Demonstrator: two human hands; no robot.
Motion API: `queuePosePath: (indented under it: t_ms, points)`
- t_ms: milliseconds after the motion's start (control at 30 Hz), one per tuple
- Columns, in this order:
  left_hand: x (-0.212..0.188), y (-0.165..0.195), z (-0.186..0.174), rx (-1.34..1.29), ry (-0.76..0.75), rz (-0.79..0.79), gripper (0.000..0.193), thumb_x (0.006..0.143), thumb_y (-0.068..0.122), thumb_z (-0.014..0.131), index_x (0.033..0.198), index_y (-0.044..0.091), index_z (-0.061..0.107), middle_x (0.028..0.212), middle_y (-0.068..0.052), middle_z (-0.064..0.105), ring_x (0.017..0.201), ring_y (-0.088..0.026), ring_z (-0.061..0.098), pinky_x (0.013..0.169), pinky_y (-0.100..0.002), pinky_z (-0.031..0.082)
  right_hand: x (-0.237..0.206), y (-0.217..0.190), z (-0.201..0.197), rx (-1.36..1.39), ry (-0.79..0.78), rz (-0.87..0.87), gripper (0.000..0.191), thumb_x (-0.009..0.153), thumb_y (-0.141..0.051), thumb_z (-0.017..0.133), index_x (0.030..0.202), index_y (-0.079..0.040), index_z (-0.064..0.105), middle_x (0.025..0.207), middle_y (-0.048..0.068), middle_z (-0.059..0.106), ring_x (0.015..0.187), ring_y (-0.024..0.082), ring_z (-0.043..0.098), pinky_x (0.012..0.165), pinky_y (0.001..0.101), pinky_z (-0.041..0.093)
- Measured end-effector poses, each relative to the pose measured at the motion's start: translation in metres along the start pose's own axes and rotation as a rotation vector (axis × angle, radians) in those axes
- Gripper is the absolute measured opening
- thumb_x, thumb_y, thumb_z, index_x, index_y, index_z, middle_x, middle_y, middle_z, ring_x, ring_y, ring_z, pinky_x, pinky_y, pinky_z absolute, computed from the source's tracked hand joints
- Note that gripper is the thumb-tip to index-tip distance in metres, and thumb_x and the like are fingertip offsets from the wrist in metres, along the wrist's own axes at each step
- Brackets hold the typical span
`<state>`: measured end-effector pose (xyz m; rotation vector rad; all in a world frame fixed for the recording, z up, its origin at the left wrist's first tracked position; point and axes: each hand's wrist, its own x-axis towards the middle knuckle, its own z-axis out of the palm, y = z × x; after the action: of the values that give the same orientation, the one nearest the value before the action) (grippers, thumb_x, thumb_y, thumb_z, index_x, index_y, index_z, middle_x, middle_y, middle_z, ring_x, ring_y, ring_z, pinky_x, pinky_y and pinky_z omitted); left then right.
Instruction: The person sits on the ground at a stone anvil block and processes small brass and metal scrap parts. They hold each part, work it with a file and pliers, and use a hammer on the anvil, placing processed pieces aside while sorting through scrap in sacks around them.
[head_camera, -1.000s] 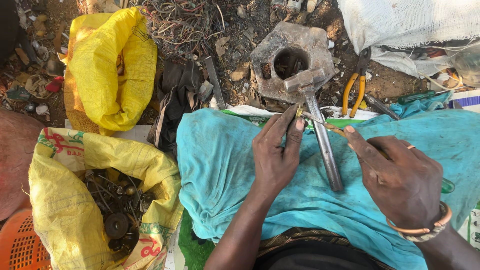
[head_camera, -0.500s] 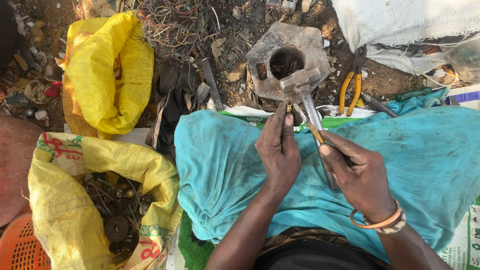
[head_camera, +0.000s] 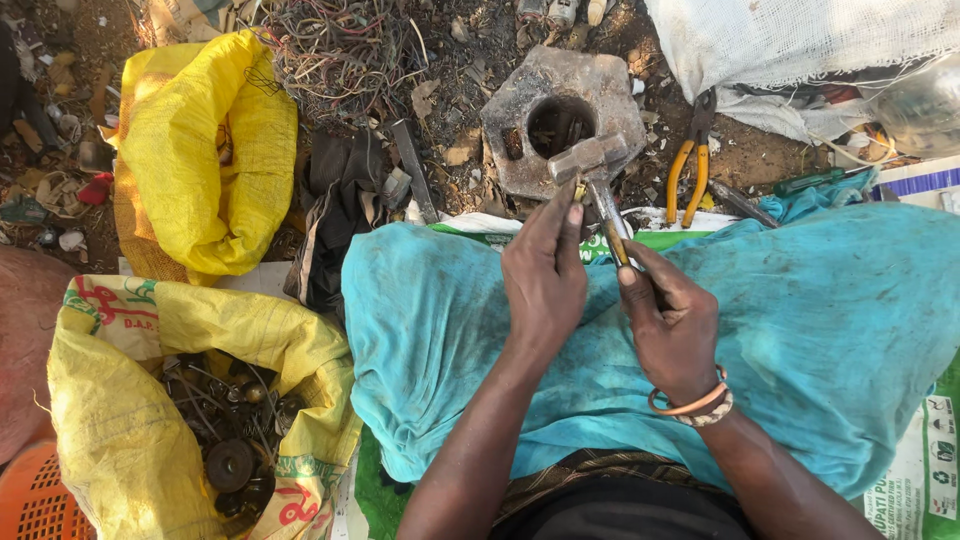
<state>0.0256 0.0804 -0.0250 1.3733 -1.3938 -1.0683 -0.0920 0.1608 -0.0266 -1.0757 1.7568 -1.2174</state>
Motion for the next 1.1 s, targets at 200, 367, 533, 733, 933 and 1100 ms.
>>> queuePosePath:
  t_ms: [200,367,533,733,933,1100]
  points:
    - [-0.033,-0.021,0.014,-0.366,-0.247,-0.253,0.033,0.106,0.017,0.058,0.131,-0.002,0.068,0.094,-0.007,0.074,0.084,-0.011,0.068,0.079,-0.029,0.059,0.057,-0.008,-0.023,0.09,0.141,0.042,0.037,0.106,-0.015,0.064,0.141,-0.004,0.065,0.073,-0.003,0.055,0.058,0.003,0.044,0.048,0.0228,0.033]
    - [-0.043,-0.028,0.021,-0.617,-0.312,-0.343,0.029,0.108,0.014,0.057,0.129,-0.004,0.067,0.094,-0.007,0.072,0.084,-0.012,0.066,0.08,-0.029,0.057,0.055,-0.013,-0.053,0.379,-0.076,0.206,0.028,0.102,-0.019,0.065,0.123,0.0,0.069,0.076,-0.002,0.061,0.056,0.004,0.05,0.047,0.0208,0.04]
    - [-0.037,-0.014,0.018,-0.577,-0.335,-0.282,0.025,0.108,0.012,0.058,0.127,-0.003,0.065,0.095,-0.007,0.073,0.085,-0.011,0.067,0.08,-0.028,0.057,0.038,-0.018,-0.051,0.327,-0.188,0.248,0.025,0.097,-0.013,0.07,0.118,0.001,0.073,0.07,-0.001,0.06,0.056,0.004,0.051,0.044,0.0198,0.035]
    - [-0.034,0.011,0.011,-0.367,-0.317,-0.21,0.025,0.106,0.013,0.06,0.125,-0.003,0.067,0.097,-0.01,0.076,0.088,-0.01,0.07,0.081,-0.028,0.06,0.036,-0.024,-0.049,0.283,-0.155,0.225,0.023,0.092,-0.007,0.075,0.114,0.0,0.074,0.075,0.0,0.064,0.056,0.004,0.052,0.043,0.0197,0.035]
    - [-0.03,0.025,0.005,-0.29,-0.289,-0.193,0.023,0.104,0.013,0.063,0.122,0.0,0.068,0.101,-0.01,0.077,0.093,-0.013,0.074,0.082,-0.03,0.062,0.035,-0.023,-0.049,0.227,-0.173,0.114,0.028,0.09,-0.007,0.078,0.117,-0.002,0.073,0.076,0.002,0.068,0.058,0.003,0.054,0.044,0.0187,0.034]
    - [-0.028,0.029,-0.003,-0.099,-0.268,0.027,0.025,0.101,0.012,0.069,0.124,0.002,0.07,0.109,-0.014,0.077,0.101,-0.02,0.077,0.089,-0.032,0.06,0.034,-0.024,-0.047,0.194,-0.155,0.103,0.025,0.092,-0.006,0.077,0.116,0.0,0.074,0.078,0.003,0.068,0.057,0.004,0.054,0.043,0.0189,0.035]
